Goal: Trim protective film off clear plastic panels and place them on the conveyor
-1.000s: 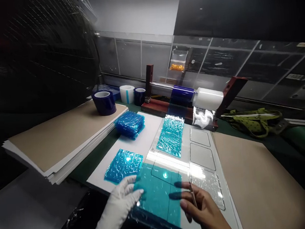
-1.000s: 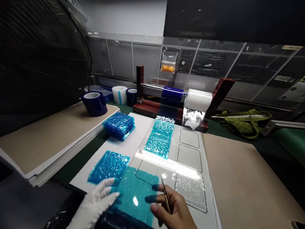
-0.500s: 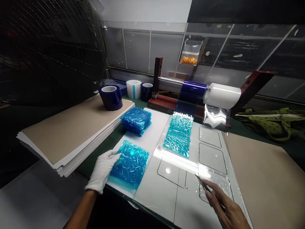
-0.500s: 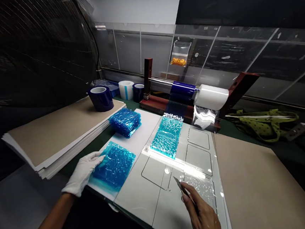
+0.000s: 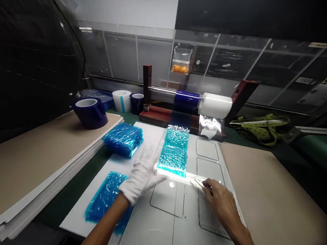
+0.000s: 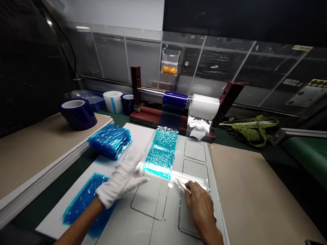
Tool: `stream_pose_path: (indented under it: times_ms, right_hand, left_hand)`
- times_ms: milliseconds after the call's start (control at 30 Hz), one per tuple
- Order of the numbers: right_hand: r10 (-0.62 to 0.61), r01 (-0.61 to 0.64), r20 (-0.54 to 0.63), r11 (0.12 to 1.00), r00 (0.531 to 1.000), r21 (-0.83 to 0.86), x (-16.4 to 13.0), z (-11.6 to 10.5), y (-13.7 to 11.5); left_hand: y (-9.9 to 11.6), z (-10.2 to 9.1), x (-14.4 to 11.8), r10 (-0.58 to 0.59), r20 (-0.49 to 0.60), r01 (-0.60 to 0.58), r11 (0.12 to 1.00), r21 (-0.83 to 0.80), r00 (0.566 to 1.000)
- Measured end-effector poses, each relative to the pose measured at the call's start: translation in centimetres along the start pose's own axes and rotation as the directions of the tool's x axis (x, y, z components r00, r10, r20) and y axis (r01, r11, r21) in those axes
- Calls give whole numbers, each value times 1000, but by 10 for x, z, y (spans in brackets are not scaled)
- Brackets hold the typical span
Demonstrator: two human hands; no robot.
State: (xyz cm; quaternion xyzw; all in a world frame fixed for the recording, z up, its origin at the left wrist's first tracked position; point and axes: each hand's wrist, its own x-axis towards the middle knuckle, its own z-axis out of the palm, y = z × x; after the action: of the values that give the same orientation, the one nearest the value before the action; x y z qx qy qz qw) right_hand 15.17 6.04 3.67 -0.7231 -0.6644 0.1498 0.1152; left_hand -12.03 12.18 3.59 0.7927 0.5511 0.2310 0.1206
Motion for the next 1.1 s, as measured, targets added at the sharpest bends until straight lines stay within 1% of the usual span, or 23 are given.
stream_pose_path:
  times_ms: [67, 133, 167, 233, 333, 467, 533, 567, 600, 633, 700, 733, 767, 800, 900, 967, 1033, 1067, 1100]
  right_hand:
    - [0, 0, -3, 1000, 1000, -1, 12, 2, -5]
    - [-10, 10, -1, 1000, 1000, 16, 21, 4, -9]
    - [-14, 14, 0, 999, 1000, 32, 24, 6, -10]
    - [-20, 20, 5, 996, 1000, 84, 28, 8, -12]
    - [-22, 17, 21, 977, 1000, 211, 32, 6, -11]
    - [-9, -9, 46, 924, 999, 383, 28, 0, 4]
    - [16, -37, 53, 902, 998, 430, 22, -3, 11]
    - [43, -67, 62, 877, 997, 476, 19, -3, 12]
    - [74, -107, 83, 832, 994, 545, 17, -3, 12]
    - [103, -157, 120, 752, 987, 640, 14, -2, 9]
    - [125, -256, 224, 517, 967, 817, 9, 2, -1]
    - [111, -290, 269, 407, 957, 866, 6, 5, -8]
    - [89, -308, 296, 333, 951, 891, 3, 8, -16]
    - [68, -316, 309, 289, 949, 904, -1, 11, -24]
    - [22, -306, 310, 249, 950, 919, -24, 24, -44]
    - [8, -304, 311, 240, 950, 922, -48, 34, -52]
    - [3, -311, 320, 245, 947, 918, -75, 47, -54]
    - [0, -317, 327, 251, 945, 915, -88, 54, -54]
    - [-2, -323, 335, 255, 942, 911, -101, 61, -53]
  left_hand:
    - [12, 25, 30, 121, 154, -125, 992, 16, 981]
    - [17, 45, 50, 187, 259, -201, 979, 29, 948]
    - [18, 52, 56, 208, 291, -228, 973, 36, 934]
    - [16, 60, 61, 236, 318, -265, 963, 52, 918]
    - [12, 59, 61, 260, 290, -296, 951, 89, 921]
    - [12, 51, 65, 320, 187, -352, 920, 171, 929]
    - [15, 47, 65, 366, 130, -387, 895, 222, 921]
    - [17, 45, 62, 390, 102, -403, 881, 248, 915]
    - [20, 43, 56, 416, 69, -418, 866, 273, 907]
    - [24, 39, 48, 446, 36, -436, 850, 295, 894]
    - [32, 31, 25, 505, -24, -469, 818, 334, 863]
    - [36, 27, 11, 534, -55, -484, 800, 354, 844]
    - [40, 21, -3, 559, -80, -495, 784, 375, 825]
    - [43, 16, -17, 577, -99, -501, 771, 394, 811]
    - [48, 4, -54, 600, -137, -486, 744, 458, 788]
    - [46, 2, -78, 630, -183, -481, 722, 498, 755]
    - [40, 6, -105, 664, -212, -491, 697, 523, 717]
    - [36, 11, -120, 665, -214, -490, 696, 525, 715]
    - [33, 17, -136, 653, -209, -483, 704, 520, 728]
